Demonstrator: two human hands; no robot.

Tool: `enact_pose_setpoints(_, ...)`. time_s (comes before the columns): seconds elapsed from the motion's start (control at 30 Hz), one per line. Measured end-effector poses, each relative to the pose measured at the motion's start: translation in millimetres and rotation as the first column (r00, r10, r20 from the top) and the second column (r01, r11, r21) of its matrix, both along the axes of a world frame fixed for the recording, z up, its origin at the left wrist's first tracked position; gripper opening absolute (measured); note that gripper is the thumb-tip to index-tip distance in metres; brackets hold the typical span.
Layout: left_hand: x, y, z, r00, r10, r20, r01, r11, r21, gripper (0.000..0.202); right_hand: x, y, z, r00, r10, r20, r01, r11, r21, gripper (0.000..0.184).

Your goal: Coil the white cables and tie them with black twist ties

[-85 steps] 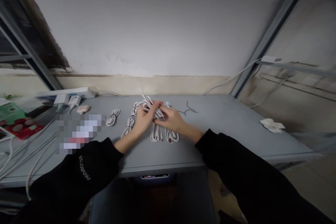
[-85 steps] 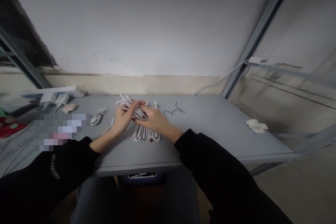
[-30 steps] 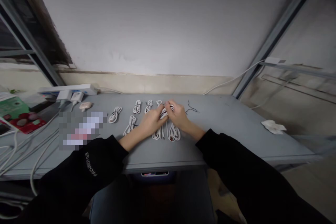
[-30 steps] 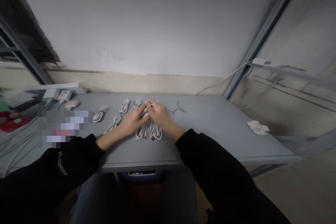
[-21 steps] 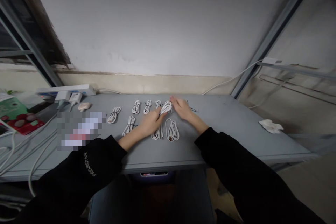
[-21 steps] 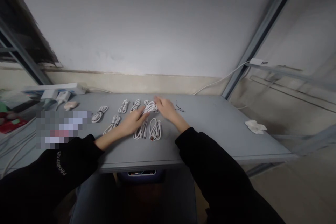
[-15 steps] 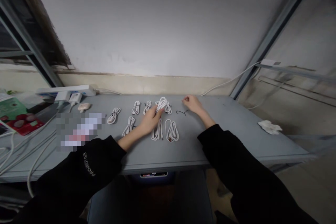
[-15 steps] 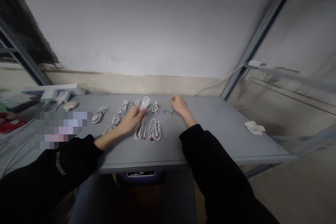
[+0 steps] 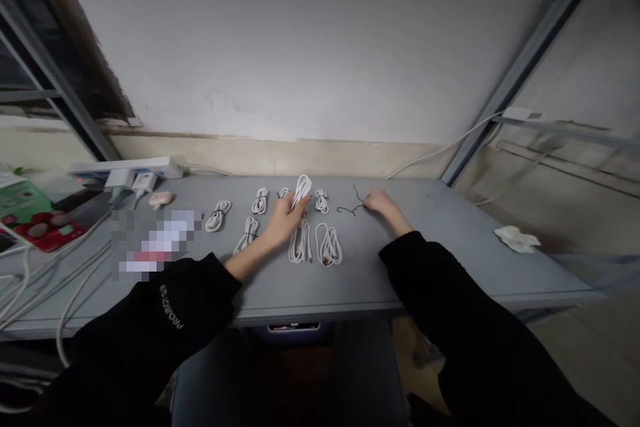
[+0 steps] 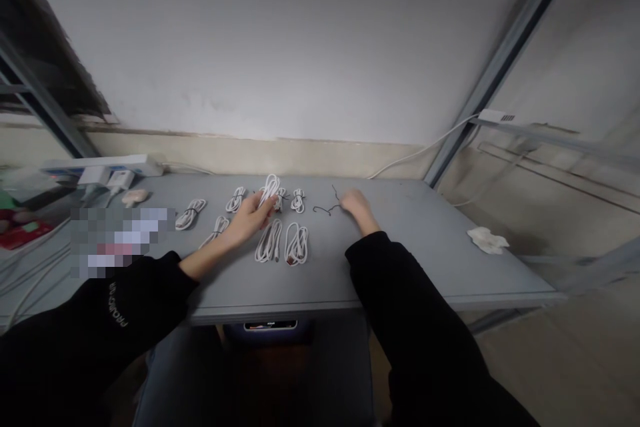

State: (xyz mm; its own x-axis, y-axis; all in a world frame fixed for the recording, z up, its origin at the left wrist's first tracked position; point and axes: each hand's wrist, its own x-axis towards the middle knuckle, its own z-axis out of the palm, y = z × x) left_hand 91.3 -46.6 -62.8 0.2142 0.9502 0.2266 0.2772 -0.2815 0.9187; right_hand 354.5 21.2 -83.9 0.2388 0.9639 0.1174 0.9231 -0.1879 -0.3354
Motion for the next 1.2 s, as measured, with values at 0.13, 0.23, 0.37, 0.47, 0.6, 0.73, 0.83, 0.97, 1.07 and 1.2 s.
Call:
enact_pose_setpoints(0.13,-0.1,0.1,0.4,1.0,-0.004,0.026,0.005,1.0,-0.029,0.027,-3.7,-2.1,-0.1,0.998,-0.049,0.032,0.051,0.997,-0.064,0.018)
enact_pose_setpoints(0.23,0.3,0.2,1.8,0.999,0.006,0.032,-0.005,0.998,-0.057,0.028,-8.2,-5.3,3.3,0.997,-0.051,0.059,0.052,0.998,-0.027,0.022)
enact_pose_setpoints(0.37,0.3,2.0,1.6,1.0,0.017,0.02,-0.015,0.996,-0.09,0.029,-19.5,-5.9,10.2,0.998,0.004,0.055,-0.013,0.987,0.161,0.025)
enact_pose_setpoints(0.47,0.1,4.3,-1.3,0.999,0.03,-0.013,-0.031,0.996,-0.083,0.029,-37.6,-7.1,12.3,0.975,0.183,-0.124,-0.111,0.89,0.443,0.02)
enact_pose_setpoints(0.6,-0.1,5.3,-4.4,0.998,0.033,-0.06,-0.037,0.997,-0.065,0.028,-72.8,-23.6,11.0,0.832,0.508,-0.221,-0.212,0.661,0.719,0.01)
enact_pose_setpoints(0.73,0.2,3.0,-3.3,0.996,-0.006,-0.084,0.001,0.998,-0.061,0.032,-103.0,-51.1,9.0,0.761,0.642,-0.091,-0.295,0.469,0.833,0.01)
enact_pose_setpoints(0.83,0.8,0.7,-1.8,0.996,-0.047,-0.081,0.043,0.997,-0.057,0.031,-114.9,-63.8,6.6,0.738,0.674,0.007,-0.367,0.393,0.843,0.011)
enact_pose_setpoints(0.97,1.9,-1.7,-0.3,0.997,-0.064,-0.044,0.06,0.994,-0.093,0.031,-120.1,-67.7,3.5,0.719,0.688,0.101,-0.421,0.315,0.851,0.014)
enact_pose_setpoints(1.07,3.1,-3.3,1.6,0.997,-0.074,0.007,0.074,0.99,-0.117,0.03,-120.7,-68.1,3.1,0.733,0.664,0.146,-0.411,0.262,0.873,0.016)
enact_pose_setpoints(1.2,4.5,-6.5,5.7,0.99,-0.09,0.104,0.104,0.985,-0.135,0.03,-119.7,-69.6,4.3,0.772,0.604,0.198,-0.391,0.206,0.897,0.016)
